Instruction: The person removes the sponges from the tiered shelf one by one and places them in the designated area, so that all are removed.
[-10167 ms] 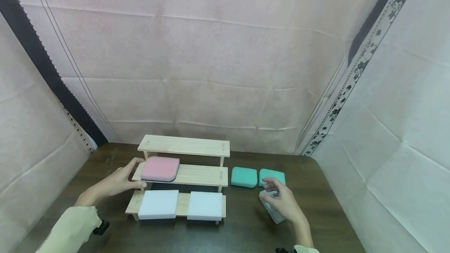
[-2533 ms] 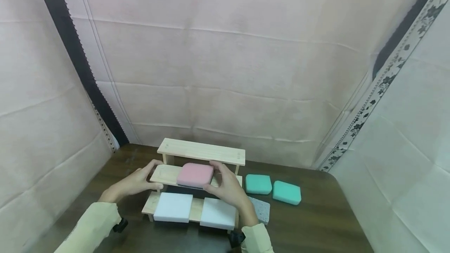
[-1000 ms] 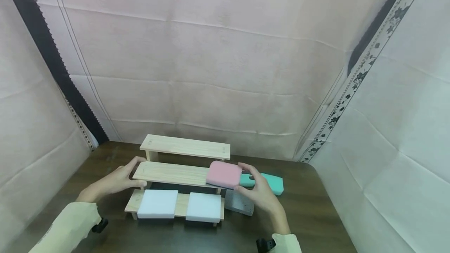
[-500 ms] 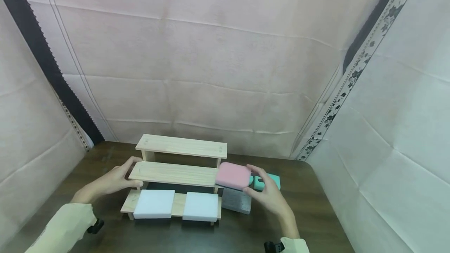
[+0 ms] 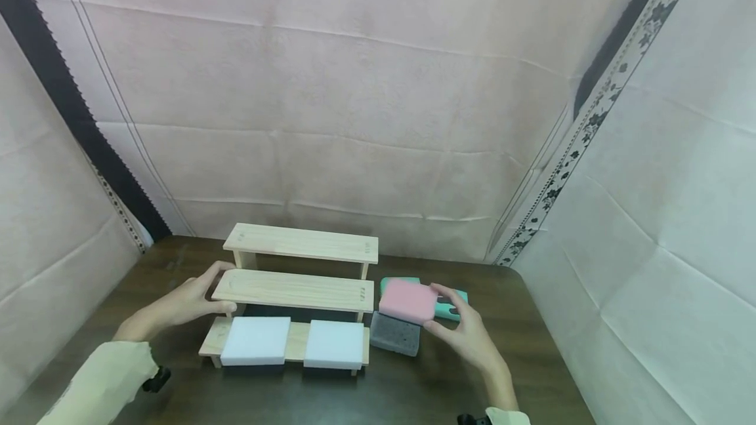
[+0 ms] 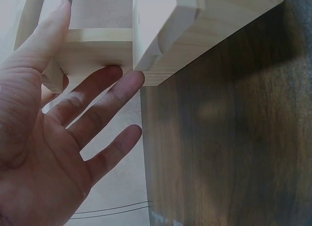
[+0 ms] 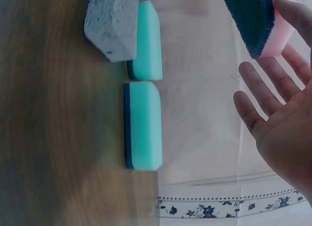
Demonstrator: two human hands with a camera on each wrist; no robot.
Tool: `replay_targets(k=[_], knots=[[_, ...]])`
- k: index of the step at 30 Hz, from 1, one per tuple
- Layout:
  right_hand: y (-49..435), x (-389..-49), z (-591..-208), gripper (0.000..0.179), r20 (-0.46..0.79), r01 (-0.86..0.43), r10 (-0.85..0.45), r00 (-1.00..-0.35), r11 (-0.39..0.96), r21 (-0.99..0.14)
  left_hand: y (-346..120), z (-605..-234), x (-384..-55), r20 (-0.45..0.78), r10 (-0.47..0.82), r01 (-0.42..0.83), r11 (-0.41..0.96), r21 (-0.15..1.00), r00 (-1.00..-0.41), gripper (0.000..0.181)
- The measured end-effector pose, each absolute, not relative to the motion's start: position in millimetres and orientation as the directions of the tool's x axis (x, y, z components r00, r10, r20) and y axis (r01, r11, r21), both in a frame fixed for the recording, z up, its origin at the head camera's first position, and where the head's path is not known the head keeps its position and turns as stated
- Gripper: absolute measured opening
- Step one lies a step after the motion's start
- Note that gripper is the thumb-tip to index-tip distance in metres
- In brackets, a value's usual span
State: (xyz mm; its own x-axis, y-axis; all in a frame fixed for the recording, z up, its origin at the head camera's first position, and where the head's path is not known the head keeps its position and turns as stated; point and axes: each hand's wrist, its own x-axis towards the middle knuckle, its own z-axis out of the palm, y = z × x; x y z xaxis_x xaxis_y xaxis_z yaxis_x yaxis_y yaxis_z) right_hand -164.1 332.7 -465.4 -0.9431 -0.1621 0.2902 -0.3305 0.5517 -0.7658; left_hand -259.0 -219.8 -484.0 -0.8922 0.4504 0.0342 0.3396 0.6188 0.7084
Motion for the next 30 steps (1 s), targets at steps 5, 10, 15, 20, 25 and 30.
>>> replay_targets(k=[5,10,15,20,25,30], knots=[[344.2,-162.0,-470.8,0.064,0.288,-0.324,-0.156,-0.945,0.559,-0.763,-220.6,-482.7,-257.8,0.040,0.455,0.345,0.612,0.711,-0.890,0.078],[353.4,-157.1,-474.6,0.061,0.298,-0.317,-0.136,-0.945,0.607,-0.729,-219.9,-480.8,-256.1,0.037,0.447,0.339,0.619,0.709,-0.894,0.077],[358.6,-152.6,-481.7,0.059,0.282,-0.292,-0.124,-0.951,0.652,-0.700,-218.2,-479.0,-255.2,0.032,0.456,0.340,0.613,0.713,-0.889,0.079],[361.4,-148.6,-491.2,0.061,0.216,-0.234,-0.108,-0.970,0.634,-0.737,-218.0,-478.9,-254.9,0.032,0.454,0.338,0.613,0.714,-0.891,0.078],[363.7,-144.7,-500.2,0.062,0.111,-0.152,-0.106,-0.988,0.571,-0.807,-218.5,-480.2,-256.1,0.030,0.448,0.334,0.619,0.711,-0.894,0.077],[362.6,-140.6,-510.5,0.065,0.039,-0.095,-0.110,-0.993,0.562,-0.822,-218.6,-481.6,-257.8,0.031,0.444,0.334,0.624,0.706,-0.896,0.077]])
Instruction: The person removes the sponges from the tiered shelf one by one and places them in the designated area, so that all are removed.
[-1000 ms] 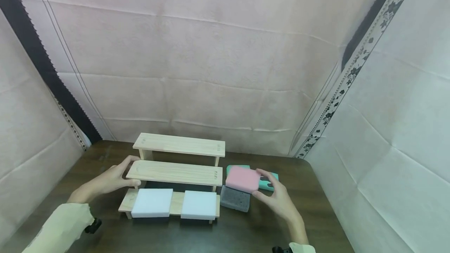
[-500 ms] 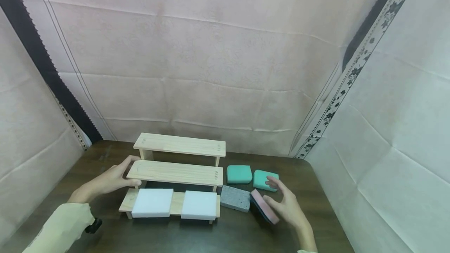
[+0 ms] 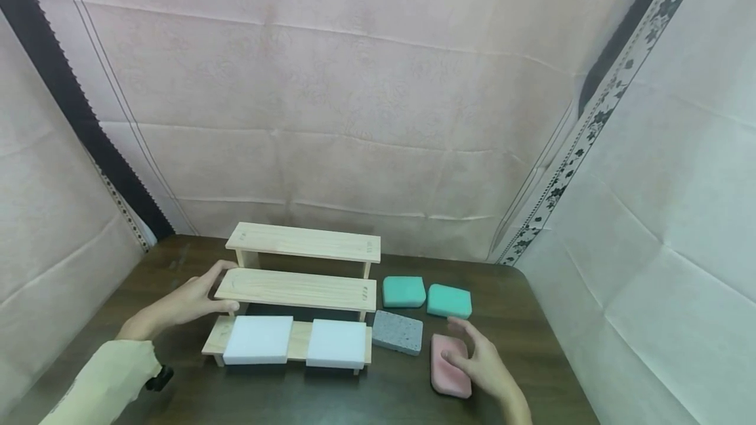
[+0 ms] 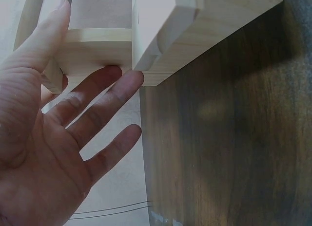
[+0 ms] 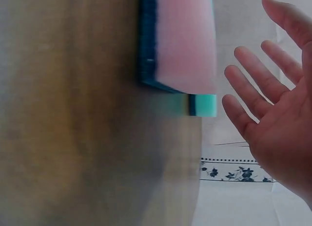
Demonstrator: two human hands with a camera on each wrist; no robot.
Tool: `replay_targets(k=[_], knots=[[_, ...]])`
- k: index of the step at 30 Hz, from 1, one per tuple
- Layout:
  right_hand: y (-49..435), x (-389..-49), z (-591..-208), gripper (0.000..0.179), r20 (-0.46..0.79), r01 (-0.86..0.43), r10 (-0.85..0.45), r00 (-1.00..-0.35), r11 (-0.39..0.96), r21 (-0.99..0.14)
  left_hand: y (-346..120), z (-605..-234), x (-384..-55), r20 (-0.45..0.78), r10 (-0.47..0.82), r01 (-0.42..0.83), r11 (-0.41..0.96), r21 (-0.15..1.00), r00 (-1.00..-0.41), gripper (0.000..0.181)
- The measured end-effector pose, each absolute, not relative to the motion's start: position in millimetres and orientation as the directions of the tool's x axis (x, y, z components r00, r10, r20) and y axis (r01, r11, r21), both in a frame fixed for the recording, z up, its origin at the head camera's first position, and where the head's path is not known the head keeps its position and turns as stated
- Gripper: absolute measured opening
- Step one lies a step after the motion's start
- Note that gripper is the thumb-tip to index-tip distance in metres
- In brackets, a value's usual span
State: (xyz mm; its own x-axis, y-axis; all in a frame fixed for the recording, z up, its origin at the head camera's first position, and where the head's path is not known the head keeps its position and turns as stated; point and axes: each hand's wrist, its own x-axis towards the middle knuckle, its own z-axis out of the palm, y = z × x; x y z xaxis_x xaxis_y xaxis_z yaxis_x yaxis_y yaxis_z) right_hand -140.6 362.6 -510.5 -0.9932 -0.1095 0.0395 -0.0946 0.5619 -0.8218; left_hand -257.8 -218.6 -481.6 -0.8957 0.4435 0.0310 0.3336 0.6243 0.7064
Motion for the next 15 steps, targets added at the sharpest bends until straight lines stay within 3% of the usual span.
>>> replay_targets(k=[15], knots=[[354.5,-139.9,-524.7,0.067,0.062,-0.105,-0.090,-0.994,0.641,-0.760,-219.2,-483.0,-257.5,0.032,0.447,0.335,0.620,0.710,-0.894,0.075]])
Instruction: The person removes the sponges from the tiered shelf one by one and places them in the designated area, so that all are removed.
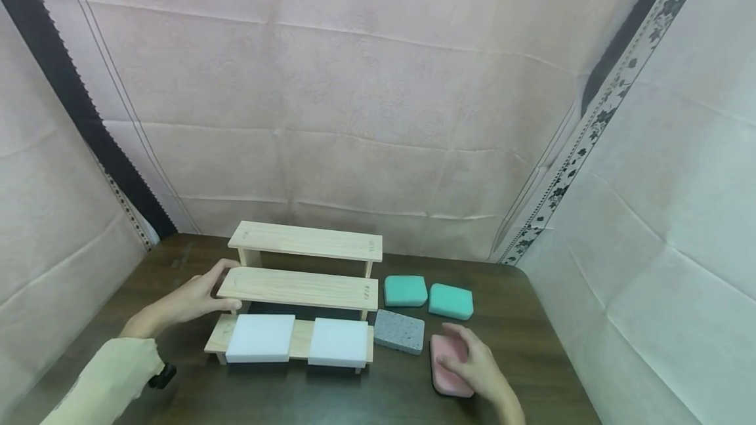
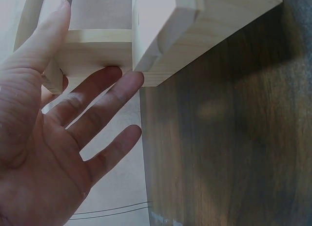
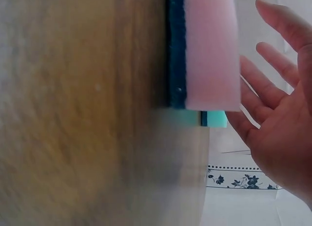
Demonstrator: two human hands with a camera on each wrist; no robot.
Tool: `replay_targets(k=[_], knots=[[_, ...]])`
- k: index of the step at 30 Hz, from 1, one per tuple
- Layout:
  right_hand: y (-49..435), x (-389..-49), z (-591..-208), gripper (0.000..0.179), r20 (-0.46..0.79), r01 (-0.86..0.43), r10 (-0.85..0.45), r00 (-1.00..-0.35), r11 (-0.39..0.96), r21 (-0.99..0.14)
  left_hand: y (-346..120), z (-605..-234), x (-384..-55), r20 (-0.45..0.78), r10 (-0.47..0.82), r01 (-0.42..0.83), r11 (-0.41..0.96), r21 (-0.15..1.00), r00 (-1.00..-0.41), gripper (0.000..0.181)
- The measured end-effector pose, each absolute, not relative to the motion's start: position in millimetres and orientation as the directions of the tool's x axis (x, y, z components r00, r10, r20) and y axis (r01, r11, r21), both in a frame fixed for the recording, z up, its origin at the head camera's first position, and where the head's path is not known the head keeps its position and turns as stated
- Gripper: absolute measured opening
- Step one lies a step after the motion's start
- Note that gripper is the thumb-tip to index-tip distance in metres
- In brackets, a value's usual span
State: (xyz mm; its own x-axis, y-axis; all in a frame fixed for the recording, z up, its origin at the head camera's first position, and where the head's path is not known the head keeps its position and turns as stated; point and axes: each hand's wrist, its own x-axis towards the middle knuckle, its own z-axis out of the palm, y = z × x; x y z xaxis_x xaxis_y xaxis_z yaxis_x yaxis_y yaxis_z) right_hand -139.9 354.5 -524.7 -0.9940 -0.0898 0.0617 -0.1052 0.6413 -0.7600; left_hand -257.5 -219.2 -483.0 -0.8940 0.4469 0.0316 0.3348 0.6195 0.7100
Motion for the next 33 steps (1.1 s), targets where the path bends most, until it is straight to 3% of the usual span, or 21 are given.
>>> replay_targets(k=[8,16,25,33], knots=[[348.9,-141.7,-530.3,0.061,0.136,-0.142,-0.064,-0.989,0.692,-0.708,-219.3,-481.4,-257.3,0.040,0.455,0.347,0.614,0.709,-0.889,0.076],[348.5,-145.8,-533.9,0.056,0.110,-0.116,-0.056,-0.992,0.740,-0.663,-219.6,-483.4,-256.3,0.049,0.464,0.350,0.590,0.728,-0.885,0.074],[361.7,-148.4,-538.7,0.053,0.199,-0.161,-0.047,-0.979,0.779,-0.607,-219.6,-483.2,-257.1,0.045,0.454,0.345,0.605,0.717,-0.890,0.075],[375.4,-155.7,-537.9,0.056,0.080,-0.091,-0.051,-0.995,0.746,-0.659,-219.5,-482.1,-256.2,0.044,0.457,0.347,0.605,0.717,-0.888,0.075]])
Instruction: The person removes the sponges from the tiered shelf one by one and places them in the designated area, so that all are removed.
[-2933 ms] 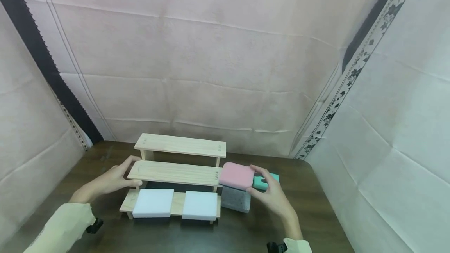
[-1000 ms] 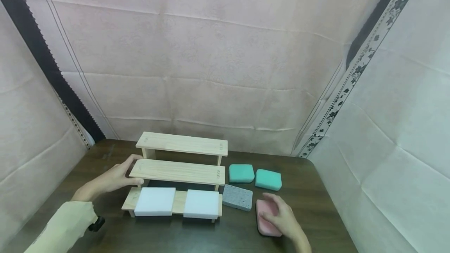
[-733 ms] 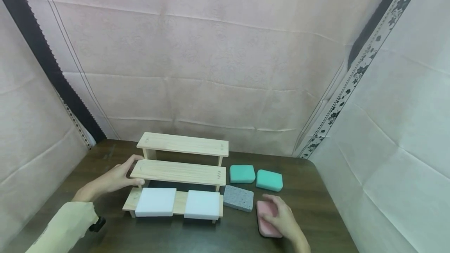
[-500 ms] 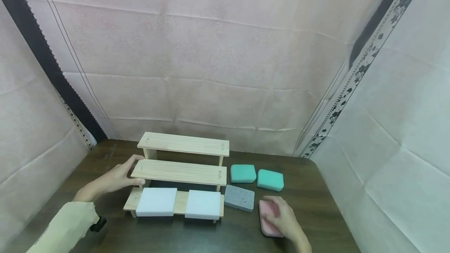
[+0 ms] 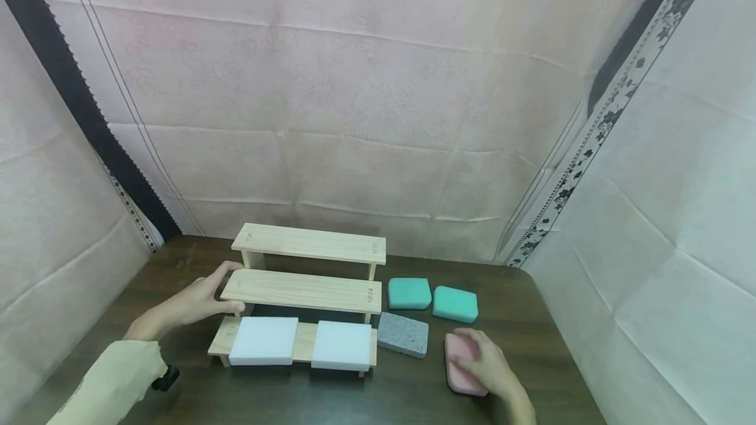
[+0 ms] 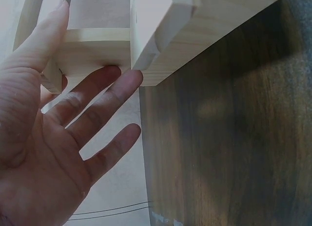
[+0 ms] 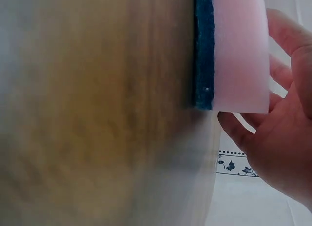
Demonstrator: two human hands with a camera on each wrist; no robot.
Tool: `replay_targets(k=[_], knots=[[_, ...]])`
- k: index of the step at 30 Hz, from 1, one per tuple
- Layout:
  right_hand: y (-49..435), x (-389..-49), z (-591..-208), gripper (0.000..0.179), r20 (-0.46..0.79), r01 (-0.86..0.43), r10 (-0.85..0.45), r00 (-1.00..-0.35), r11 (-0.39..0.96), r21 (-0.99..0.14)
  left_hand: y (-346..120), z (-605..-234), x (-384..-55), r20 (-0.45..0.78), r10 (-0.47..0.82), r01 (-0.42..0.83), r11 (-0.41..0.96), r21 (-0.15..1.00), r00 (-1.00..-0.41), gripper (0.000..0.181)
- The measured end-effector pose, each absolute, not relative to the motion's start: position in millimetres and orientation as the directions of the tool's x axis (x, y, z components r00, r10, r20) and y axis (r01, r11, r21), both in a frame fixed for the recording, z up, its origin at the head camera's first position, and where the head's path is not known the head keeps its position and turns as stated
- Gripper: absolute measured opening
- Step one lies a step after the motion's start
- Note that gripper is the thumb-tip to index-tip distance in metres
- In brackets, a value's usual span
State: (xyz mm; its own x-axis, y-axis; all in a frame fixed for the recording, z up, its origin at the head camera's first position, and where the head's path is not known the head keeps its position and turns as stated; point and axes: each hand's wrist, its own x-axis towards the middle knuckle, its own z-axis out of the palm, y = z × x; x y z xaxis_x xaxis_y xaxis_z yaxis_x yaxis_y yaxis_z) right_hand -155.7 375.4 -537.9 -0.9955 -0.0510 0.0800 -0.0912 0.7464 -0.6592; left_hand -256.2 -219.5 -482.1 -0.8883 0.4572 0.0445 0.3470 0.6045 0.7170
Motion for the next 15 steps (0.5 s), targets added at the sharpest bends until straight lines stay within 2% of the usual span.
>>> replay_targets(k=[5,15], knots=[[378.6,-160.7,-534.2,0.056,0.038,-0.070,-0.060,-0.997,0.746,-0.663,-218.9,-481.3,-256.1,0.045,0.449,0.342,0.609,0.716,-0.892,0.074],[381.1,-162.9,-528.9,0.057,0.039,-0.075,-0.066,-0.997,0.740,-0.668,-219.0,-481.1,-255.4,0.039,0.455,0.337,0.596,0.729,-0.890,0.074]])
